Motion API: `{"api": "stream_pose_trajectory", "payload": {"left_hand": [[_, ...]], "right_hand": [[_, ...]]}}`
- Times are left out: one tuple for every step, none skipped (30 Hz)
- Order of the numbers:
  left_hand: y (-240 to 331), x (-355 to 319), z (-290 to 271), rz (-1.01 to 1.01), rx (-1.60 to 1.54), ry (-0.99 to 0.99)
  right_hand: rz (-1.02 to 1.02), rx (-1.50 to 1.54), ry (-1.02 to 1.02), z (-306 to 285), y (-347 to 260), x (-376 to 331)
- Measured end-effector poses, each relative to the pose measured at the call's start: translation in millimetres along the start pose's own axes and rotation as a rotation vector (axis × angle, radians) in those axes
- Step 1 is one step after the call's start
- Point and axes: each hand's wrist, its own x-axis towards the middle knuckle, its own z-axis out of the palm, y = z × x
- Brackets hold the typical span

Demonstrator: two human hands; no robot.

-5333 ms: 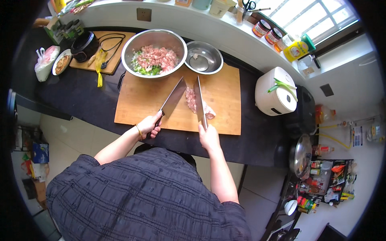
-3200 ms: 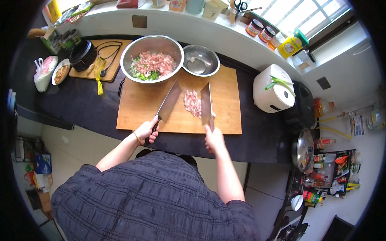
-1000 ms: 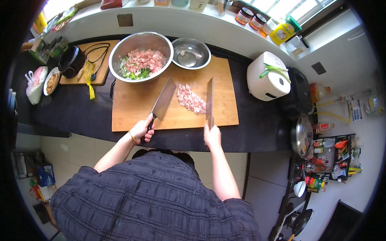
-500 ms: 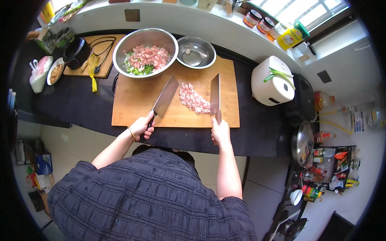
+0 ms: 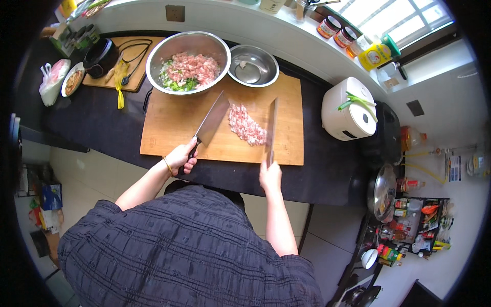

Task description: The person uses two cleavers to chop a piece of raw meat on a wooden cutting board. The person repeatedly chops the meat into smaller pieces and occasionally gathers the minced meat into a pile.

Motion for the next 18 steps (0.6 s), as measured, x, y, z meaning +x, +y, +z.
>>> {"api": "stream_pose_trajectory", "payload": {"left_hand": [[-1, 1, 0, -0.003, -0.002, 0.002], [-2, 2, -3, -0.007, -0.006, 0.007], [-3, 3, -3, -0.014, -0.006, 0.008], [-4, 2, -2, -0.021, -0.002, 0.006], [-3, 2, -2, -0.016, 0.001, 0.007], [-2, 1, -1, -0.011, 0.004, 0.008], [-1, 2, 0, -0.007, 0.006, 0.009], [0, 1, 0, -0.005, 0.003, 0.012], [1, 1, 1, -0.003, 0.0, 0.016], [0, 3, 3, -0.007, 0.002, 0.013], [-1, 2, 3, -0.009, 0.001, 0.014], [-2, 3, 4, -0.014, 0.005, 0.01], [-2, 3, 4, -0.012, 0.006, 0.015], [-1, 2, 4, -0.012, 0.007, 0.021], [0, 0, 5, -0.013, 0.008, 0.026], [0, 0, 5, -0.015, 0.011, 0.032], [1, 0, 5, -0.014, 0.005, 0.04], [1, -1, 4, -0.013, -0.001, 0.048]], "right_hand": [[0.129, 0.052, -0.144, 2, 2, 1], [0.294, 0.146, -0.266, -18, -29, 10], [0.465, 0.239, -0.384, -44, -64, 21], [0.441, 0.212, -0.361, -54, -69, 31], [0.371, 0.213, -0.351, -63, -73, 37], [0.359, 0.259, -0.317, -71, -80, 34], [0.348, 0.305, -0.282, -78, -86, 29], [0.345, 0.258, -0.243, -77, -90, 20], [0.32, 0.266, -0.216, -71, -87, 11], [0.351, 0.257, -0.275, -58, -75, 5], [0.378, 0.25, -0.34, -42, -59, 3], [0.376, 0.29, -0.371, -27, -39, 8], [0.413, 0.244, -0.352, -30, -46, 18], [0.404, 0.301, -0.339, -34, -45, 30], [0.395, 0.358, -0.325, -39, -44, 41], [0.402, 0.368, -0.335, -52, -57, 44], [0.33, 0.338, -0.316, -60, -59, 45], [0.279, 0.386, -0.303, -66, -56, 46]]}}
